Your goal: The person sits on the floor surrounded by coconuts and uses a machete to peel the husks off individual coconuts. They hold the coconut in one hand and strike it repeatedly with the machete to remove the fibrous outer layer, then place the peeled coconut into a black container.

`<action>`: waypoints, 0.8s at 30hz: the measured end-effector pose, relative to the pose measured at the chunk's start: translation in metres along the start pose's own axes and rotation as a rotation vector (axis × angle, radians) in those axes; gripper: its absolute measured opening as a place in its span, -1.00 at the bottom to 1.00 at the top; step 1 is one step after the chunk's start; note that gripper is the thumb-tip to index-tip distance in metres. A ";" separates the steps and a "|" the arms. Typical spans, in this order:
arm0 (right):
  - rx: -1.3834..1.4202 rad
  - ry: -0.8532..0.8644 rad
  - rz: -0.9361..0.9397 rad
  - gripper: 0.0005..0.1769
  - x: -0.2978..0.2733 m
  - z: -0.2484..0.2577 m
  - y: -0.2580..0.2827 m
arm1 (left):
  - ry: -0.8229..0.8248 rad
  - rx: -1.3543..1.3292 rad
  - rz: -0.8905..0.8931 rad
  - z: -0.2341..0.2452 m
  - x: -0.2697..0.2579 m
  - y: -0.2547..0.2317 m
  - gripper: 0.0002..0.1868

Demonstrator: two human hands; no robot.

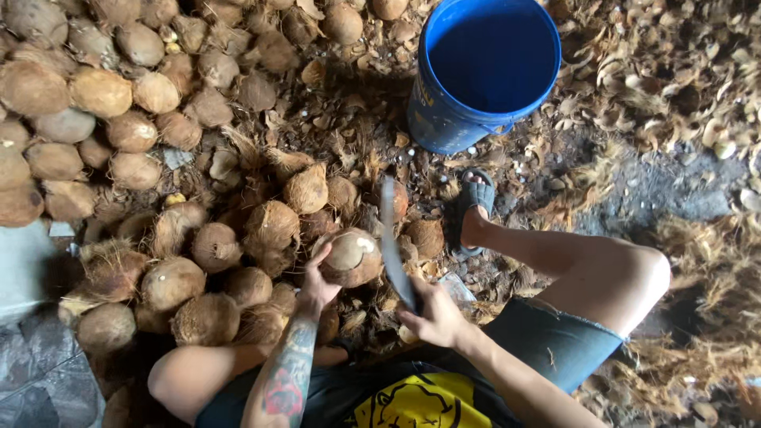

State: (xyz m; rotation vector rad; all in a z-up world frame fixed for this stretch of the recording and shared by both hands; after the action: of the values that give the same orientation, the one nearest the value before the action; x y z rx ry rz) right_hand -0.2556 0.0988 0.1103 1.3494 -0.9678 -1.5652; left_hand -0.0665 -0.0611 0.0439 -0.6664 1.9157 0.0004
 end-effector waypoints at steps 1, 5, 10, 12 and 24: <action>0.034 -0.057 0.176 -0.82 -0.005 0.003 0.004 | 0.023 0.014 -0.001 0.004 0.017 0.002 -0.47; 0.034 -0.034 0.415 -0.89 -0.035 0.016 0.083 | 0.238 0.376 -0.048 0.003 0.059 0.022 -0.24; 0.113 -0.080 0.645 -0.84 -0.045 0.027 0.128 | 0.025 0.409 0.053 -0.012 0.050 0.022 0.08; 0.041 -0.033 0.738 -0.79 -0.037 0.021 0.096 | 0.083 0.383 0.021 -0.002 0.059 0.028 0.04; 0.002 0.037 -0.175 -0.89 -0.020 0.016 0.047 | -0.015 0.167 -0.030 0.014 0.057 0.016 -0.07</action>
State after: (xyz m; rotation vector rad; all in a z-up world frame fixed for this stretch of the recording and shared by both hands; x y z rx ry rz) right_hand -0.2655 0.1008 0.1630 1.4924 -0.8485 -1.6625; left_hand -0.0777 -0.0691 -0.0154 -0.5807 1.8679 -0.1717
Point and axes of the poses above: each hand's wrist, its own x-axis towards the middle knuckle, its own z-axis out of the back of the hand, y = z × x, the point moved 4 cm from there along x, towards the middle knuckle, and after that the axes turned 9 degrees about x, right-handed, at the moved point
